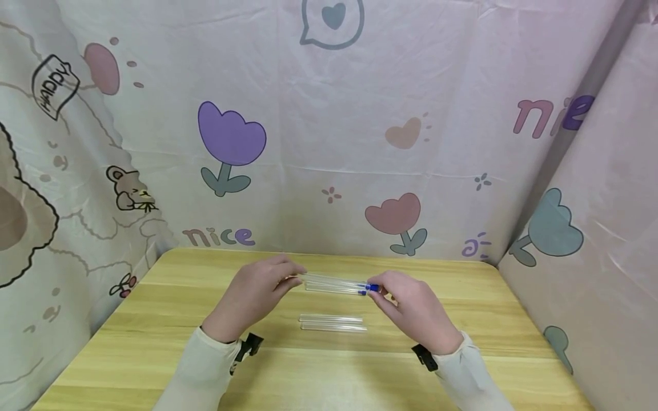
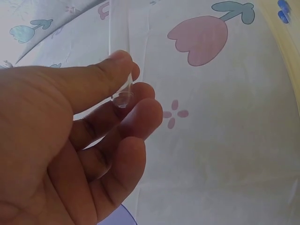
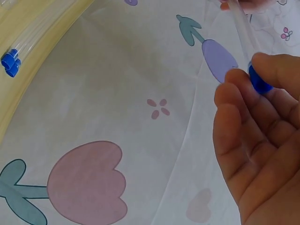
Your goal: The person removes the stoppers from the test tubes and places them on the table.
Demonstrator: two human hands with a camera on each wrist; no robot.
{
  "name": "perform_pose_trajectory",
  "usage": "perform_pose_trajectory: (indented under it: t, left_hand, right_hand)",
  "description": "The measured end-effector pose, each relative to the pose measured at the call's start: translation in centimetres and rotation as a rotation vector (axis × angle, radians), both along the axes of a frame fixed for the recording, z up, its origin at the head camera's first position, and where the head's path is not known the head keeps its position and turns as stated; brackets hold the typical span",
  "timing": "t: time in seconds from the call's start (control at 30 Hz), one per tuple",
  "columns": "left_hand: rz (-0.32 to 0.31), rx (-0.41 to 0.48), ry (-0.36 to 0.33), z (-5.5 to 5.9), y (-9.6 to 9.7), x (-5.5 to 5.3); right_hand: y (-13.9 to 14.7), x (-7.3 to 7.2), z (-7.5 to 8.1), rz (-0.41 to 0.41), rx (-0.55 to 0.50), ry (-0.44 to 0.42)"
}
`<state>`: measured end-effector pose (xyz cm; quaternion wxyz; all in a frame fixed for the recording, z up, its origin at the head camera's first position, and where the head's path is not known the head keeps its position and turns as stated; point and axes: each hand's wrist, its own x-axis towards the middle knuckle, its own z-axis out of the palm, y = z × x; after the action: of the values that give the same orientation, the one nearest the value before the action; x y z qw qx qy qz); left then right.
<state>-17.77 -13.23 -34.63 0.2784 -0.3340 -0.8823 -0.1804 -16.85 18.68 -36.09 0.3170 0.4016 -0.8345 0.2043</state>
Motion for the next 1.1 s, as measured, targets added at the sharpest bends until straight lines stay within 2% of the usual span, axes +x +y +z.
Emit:
perform_pose_trajectory:
  t: [0.17,0.43,0.5,0.57,0.7,0.77,0.93,1.1]
  left_hand:
    - [-0.008,0.007,-0.015,0.0,0.3,-0.1]
    - [-0.005,-0.001,-0.017,-0.1,0.4,-0.5]
    - [0.010,-0.019,-0.049,-0.2,0.4,-0.7]
    - [0.035,-0.052,-0.130,-0.5,0.5,-0.9]
    - [0.086,-0.110,-0.340,-1.9,0.9,-1.8]
    - [0.097,-0.126,-0.399,-2.9,1.2,-2.4]
    - [0.087,-0.137,-0.441,-5.4,1.9,-3.9]
    - [0.089,-0.138,-0.477,-7.8,2.1,-4.5]
  right_hand:
    - [0.3,0.0,0.1,-0.046,-0.031,-0.003]
    - [1.2,-0.3,0.6,-0.063,-0.045,0.008]
    - [1.4,-0.4,0.8,-0.078,-0.061,0.019]
    - [1.5,-0.5,1.0,-0.086,-0.076,0.030]
    - [1.4,-0.6,1.1,-0.085,-0.080,0.033]
    - [1.3,-0.6,1.1,-0.079,-0.075,0.030]
    - [1.1,-0.7,1.0,-0.072,-0.064,0.043]
    - [1.2,-0.7,0.8,-0.075,-0.044,0.040]
